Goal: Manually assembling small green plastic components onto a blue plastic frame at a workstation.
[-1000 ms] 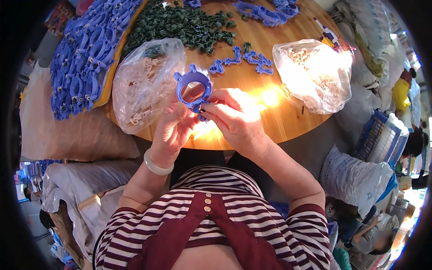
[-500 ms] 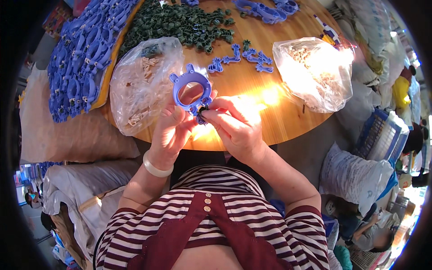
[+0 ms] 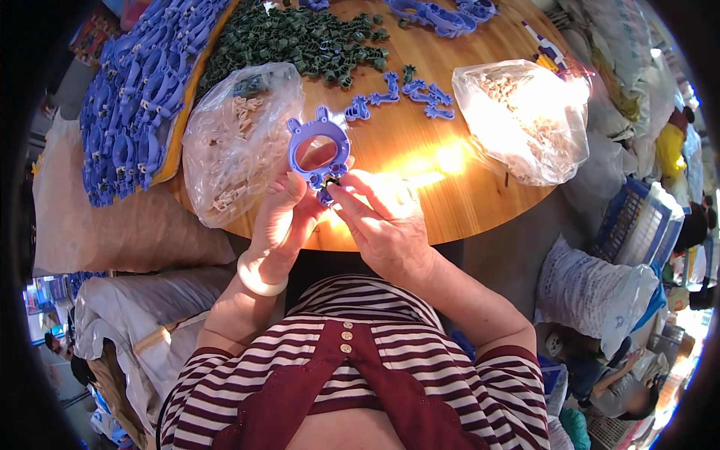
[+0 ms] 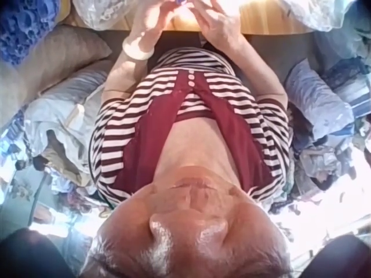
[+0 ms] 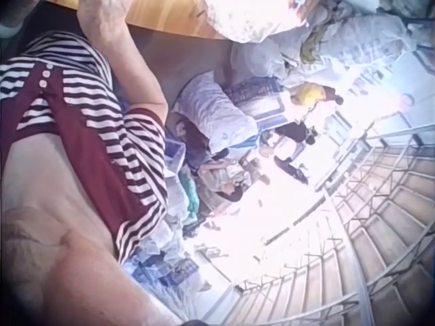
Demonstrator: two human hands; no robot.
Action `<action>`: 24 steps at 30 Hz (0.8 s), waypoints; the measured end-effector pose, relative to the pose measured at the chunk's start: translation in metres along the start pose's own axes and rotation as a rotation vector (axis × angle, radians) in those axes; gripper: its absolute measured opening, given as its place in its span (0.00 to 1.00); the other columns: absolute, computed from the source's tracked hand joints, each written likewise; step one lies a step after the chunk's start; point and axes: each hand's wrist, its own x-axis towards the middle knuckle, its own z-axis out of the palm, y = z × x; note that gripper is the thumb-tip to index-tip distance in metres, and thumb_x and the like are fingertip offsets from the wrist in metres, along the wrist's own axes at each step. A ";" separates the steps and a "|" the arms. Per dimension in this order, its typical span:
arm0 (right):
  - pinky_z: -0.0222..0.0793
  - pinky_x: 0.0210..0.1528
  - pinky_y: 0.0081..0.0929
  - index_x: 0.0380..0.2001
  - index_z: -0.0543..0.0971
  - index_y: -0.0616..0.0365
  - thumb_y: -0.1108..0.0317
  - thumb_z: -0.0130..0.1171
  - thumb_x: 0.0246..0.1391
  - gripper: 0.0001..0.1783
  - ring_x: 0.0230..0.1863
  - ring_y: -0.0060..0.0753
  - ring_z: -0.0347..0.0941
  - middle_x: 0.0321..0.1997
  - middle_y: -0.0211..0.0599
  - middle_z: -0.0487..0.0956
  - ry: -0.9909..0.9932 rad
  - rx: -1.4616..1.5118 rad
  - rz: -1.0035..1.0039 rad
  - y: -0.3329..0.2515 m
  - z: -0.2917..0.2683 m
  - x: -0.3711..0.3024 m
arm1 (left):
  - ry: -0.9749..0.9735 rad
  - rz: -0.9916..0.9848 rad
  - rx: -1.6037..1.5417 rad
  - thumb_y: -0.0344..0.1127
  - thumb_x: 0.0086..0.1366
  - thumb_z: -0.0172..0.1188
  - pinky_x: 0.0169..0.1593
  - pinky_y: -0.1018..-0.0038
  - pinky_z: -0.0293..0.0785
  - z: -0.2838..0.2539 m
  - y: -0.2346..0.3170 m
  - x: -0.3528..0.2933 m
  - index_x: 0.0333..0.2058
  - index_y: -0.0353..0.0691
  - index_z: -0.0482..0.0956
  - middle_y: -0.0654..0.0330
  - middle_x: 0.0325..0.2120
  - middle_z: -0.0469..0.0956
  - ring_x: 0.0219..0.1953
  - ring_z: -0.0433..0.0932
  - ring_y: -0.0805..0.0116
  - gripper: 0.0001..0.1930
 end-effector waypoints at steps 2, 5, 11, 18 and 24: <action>0.65 0.40 0.29 0.39 0.80 0.57 0.75 0.65 0.36 0.20 0.40 0.34 0.71 0.42 0.35 0.75 -0.028 -0.065 0.052 -0.009 0.000 0.001 | 0.004 0.007 0.003 0.43 0.58 0.61 0.53 0.69 0.68 0.000 0.000 0.001 0.56 0.39 0.62 0.58 0.48 0.70 0.50 0.71 0.67 0.31; 0.66 0.40 0.29 0.38 0.79 0.61 0.77 0.64 0.37 0.18 0.40 0.35 0.72 0.41 0.37 0.75 -0.034 -0.127 0.023 -0.012 -0.001 0.002 | -0.008 -0.014 0.017 0.44 0.58 0.60 0.52 0.70 0.70 -0.002 0.000 0.002 0.56 0.38 0.62 0.58 0.47 0.71 0.48 0.71 0.67 0.30; 0.71 0.36 0.26 0.30 0.79 0.65 0.82 0.63 0.37 0.12 0.34 0.38 0.75 0.36 0.40 0.76 0.082 0.120 0.047 0.003 0.002 0.009 | -0.013 0.043 0.034 0.40 0.60 0.59 0.49 0.71 0.73 -0.001 -0.006 0.003 0.55 0.37 0.62 0.58 0.47 0.71 0.47 0.72 0.69 0.27; 0.69 0.30 0.26 0.28 0.79 0.62 0.78 0.65 0.37 0.10 0.30 0.33 0.74 0.33 0.37 0.76 0.107 0.046 0.035 -0.002 0.004 0.012 | 0.000 0.032 -0.025 0.36 0.61 0.57 0.49 0.73 0.72 -0.003 -0.004 0.003 0.56 0.37 0.61 0.58 0.46 0.71 0.46 0.72 0.69 0.26; 0.67 0.26 0.27 0.28 0.78 0.59 0.76 0.63 0.39 0.09 0.24 0.32 0.72 0.29 0.35 0.75 0.085 -0.097 0.030 -0.012 0.002 0.012 | -0.021 0.072 -0.018 0.33 0.59 0.59 0.48 0.75 0.71 -0.002 -0.006 0.003 0.57 0.38 0.60 0.58 0.47 0.70 0.46 0.72 0.70 0.28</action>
